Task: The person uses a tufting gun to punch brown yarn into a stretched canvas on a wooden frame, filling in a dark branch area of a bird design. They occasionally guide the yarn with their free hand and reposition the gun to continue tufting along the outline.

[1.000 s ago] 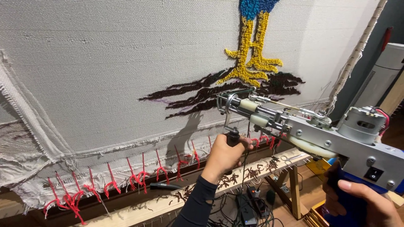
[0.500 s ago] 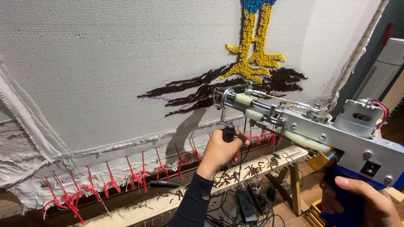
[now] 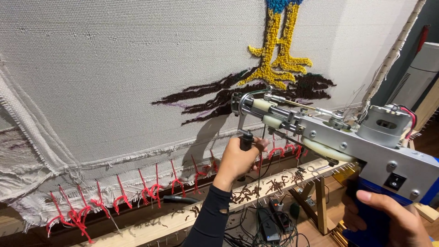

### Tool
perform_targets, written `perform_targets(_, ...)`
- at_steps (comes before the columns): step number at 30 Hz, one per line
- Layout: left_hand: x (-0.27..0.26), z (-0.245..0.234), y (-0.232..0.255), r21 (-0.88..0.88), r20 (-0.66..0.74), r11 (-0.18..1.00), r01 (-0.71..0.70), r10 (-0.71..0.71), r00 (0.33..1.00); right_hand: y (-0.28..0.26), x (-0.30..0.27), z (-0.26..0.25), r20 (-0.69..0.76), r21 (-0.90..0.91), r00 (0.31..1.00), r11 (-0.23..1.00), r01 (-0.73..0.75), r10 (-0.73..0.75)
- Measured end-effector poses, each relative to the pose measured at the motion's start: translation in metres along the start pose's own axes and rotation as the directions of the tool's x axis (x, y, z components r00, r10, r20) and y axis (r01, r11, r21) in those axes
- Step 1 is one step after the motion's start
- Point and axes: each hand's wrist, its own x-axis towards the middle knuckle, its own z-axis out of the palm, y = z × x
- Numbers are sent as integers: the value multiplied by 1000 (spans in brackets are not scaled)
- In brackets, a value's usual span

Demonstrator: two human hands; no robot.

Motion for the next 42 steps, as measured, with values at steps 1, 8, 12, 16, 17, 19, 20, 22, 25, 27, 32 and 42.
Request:
perform_targets(1, 0, -1, 1, -1, 1, 1000, 0, 0, 1000, 1, 0, 2, -1, 0, 1000, 1000, 0, 0)
perform_targets(8, 5, -16, -4, 1, -76, 999, -43, 43, 996, 16, 9, 7, 109, -43, 991, 995, 88, -83)
perform_targets(12, 0, -34, 4, 204, -182, 972, -115, 153, 971, 42, 23, 3, 213, -340, 947, 890, 303, -240)
perform_targets(16, -9, -51, 12, 499, -326, 865, -56, 247, 913, 35, 4, 41, 221, -566, 936, 746, 351, -273)
perform_targets(17, -7, -55, 10, 547, -303, 831, -101, 309, 901, 36, 0, 49, 217, -518, 939, 784, 342, -266)
perform_targets(19, -6, -62, 14, 593, -276, 792, -144, 369, 887, 38, -9, 67, 214, -468, 942, 820, 331, -258)
perform_targets(20, -7, -64, 19, 691, -257, 717, -92, 362, 896, 39, -15, 76, 174, -307, 957, 911, 277, -233)
perform_targets(22, -7, -68, 28, 775, -240, 631, -42, 355, 903, 38, -21, 88, 141, -134, 969, 966, 221, -202)
perform_targets(25, -7, -72, 32, 832, -173, 553, -53, 348, 921, 30, -25, 97, 131, 78, 989, 995, 64, -73)
perform_targets(27, -7, -74, 32, 898, -135, 433, -78, 441, 887, 22, -30, 107, 166, 127, 984, 989, -81, 59)
perform_targets(32, -6, -75, 37, 911, -114, 399, -100, 479, 870, 22, -34, 112, 202, 162, 974, 977, -139, 105)
perform_targets(42, -4, -79, 45, 935, -69, 337, -108, 474, 878, 37, -27, 101, 361, 343, 931, 922, -180, 48)
